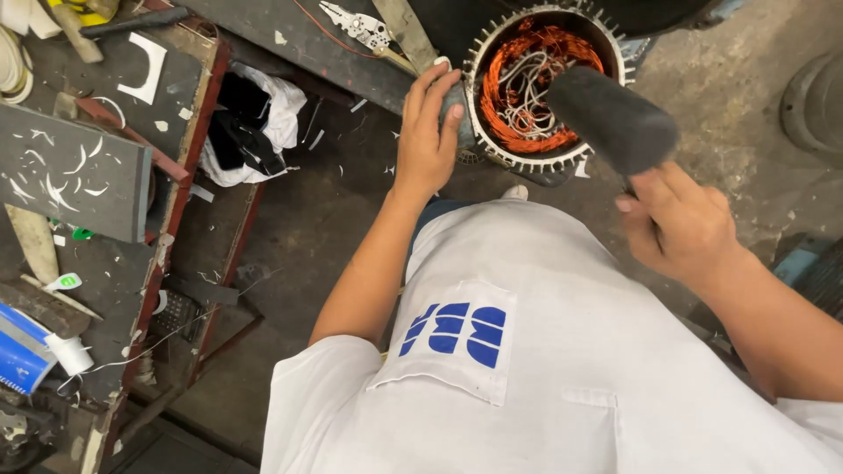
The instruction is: Shaping and compacting copper windings inside an electric motor stator using a mallet and a shaping tool.
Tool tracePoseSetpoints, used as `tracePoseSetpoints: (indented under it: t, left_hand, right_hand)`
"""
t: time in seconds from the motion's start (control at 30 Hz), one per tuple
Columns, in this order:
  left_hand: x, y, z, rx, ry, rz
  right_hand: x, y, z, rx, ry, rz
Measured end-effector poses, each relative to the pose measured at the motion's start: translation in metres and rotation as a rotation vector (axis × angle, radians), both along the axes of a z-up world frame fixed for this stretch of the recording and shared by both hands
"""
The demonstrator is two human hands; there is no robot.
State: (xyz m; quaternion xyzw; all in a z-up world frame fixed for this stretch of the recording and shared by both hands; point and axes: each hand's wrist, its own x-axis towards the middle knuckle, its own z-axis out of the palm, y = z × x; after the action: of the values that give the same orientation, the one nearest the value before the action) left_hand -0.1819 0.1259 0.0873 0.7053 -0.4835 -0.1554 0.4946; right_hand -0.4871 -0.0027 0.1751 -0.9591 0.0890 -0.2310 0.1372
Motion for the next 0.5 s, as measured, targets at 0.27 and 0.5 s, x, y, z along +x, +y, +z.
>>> tracePoseSetpoints:
  t: [0.27, 0.5]
  left_hand:
    - [-0.002, 0.001, 0.006, 0.008, 0.004, 0.01]
    - [-0.006, -0.001, 0.004, -0.02, -0.031, 0.032]
  right_hand:
    - [-0.001, 0.001, 0.0, 0.112, 0.354, -0.031]
    - [-0.021, 0.006, -0.017, 0.124, 0.32, -0.002]
